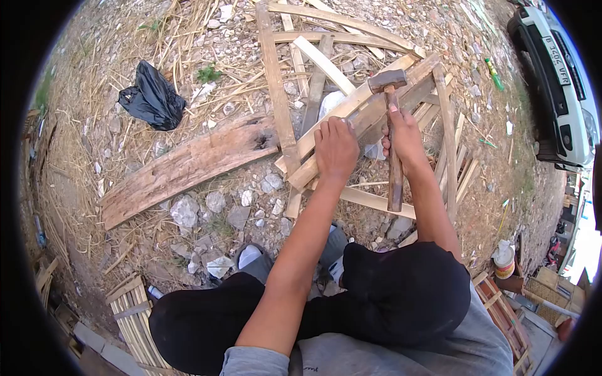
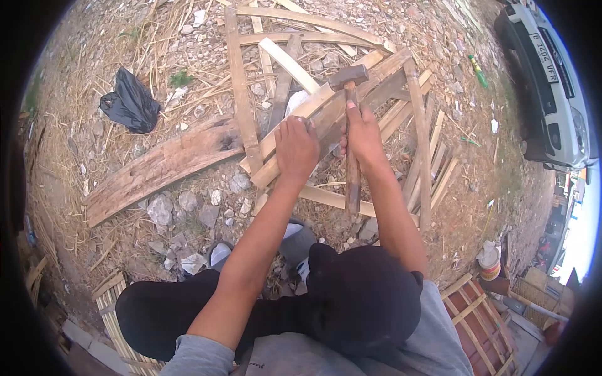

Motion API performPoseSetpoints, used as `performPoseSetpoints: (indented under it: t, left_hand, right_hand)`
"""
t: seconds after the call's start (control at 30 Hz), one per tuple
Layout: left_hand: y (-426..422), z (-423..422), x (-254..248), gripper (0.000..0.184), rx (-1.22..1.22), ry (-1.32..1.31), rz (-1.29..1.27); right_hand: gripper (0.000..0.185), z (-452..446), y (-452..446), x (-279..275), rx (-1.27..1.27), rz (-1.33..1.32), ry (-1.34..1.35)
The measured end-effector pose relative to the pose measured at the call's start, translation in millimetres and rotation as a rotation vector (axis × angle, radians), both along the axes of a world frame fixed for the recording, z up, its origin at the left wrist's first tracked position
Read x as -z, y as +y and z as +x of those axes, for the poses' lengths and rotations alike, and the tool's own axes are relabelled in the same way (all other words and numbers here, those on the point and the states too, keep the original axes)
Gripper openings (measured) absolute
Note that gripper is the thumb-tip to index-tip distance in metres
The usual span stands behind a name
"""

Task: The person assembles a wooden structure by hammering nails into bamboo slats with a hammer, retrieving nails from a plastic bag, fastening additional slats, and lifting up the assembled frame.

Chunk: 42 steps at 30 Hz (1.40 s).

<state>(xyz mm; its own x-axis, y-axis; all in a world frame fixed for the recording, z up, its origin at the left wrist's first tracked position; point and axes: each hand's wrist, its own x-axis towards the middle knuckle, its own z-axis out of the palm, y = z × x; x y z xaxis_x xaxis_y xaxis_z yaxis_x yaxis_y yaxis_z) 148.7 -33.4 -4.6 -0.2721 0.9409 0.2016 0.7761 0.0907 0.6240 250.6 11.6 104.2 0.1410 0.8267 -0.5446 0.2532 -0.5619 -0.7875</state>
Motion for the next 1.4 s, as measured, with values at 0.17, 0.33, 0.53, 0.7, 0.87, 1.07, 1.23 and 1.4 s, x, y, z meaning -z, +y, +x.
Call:
performPoseSetpoints:
  t: [0.17, 0.33, 0.53, 0.7, 0.87, 1.07, 1.23, 1.4]
  left_hand:
    - [1, -2, 4, 0.01, 0.048, -0.002, 0.025]
    - [-2, -1, 11, 0.009, 0.074, -0.032, 0.098]
    - [-5, -6, 6, 0.012, 0.12, -0.081, 0.102]
    - [-2, -1, 15, 0.013, 0.095, -0.041, 0.132]
    - [-4, -2, 10, 0.012, 0.107, -0.031, 0.136]
    - [-2, 0, 23, 0.012, 0.071, -0.06, 0.173]
    - [-5, -4, 7, 0.012, 0.063, -0.052, 0.18]
    - [-7, 0, 14, 0.011, 0.067, -0.079, 0.191]
  right_hand:
    - [0.033, -3, 1, -4, -0.167, -0.076, -0.131]
    - [0.031, -7, 16, -20, 0.017, 0.042, -0.057]
    - [0.031, -14, -2, -1, -0.181, -0.065, -0.158]
    - [0.032, -29, 1, -14, -0.072, 0.036, -0.128]
    - [0.035, -24, -10, 15, -0.221, 0.052, -0.332]
    - [0.033, -27, 2, 0, -0.255, 0.071, -0.26]
    - [0.034, -4, 6, 22, -0.412, 0.288, -0.59]
    - [0.036, -17, 17, -16, -0.386, 0.04, -0.385]
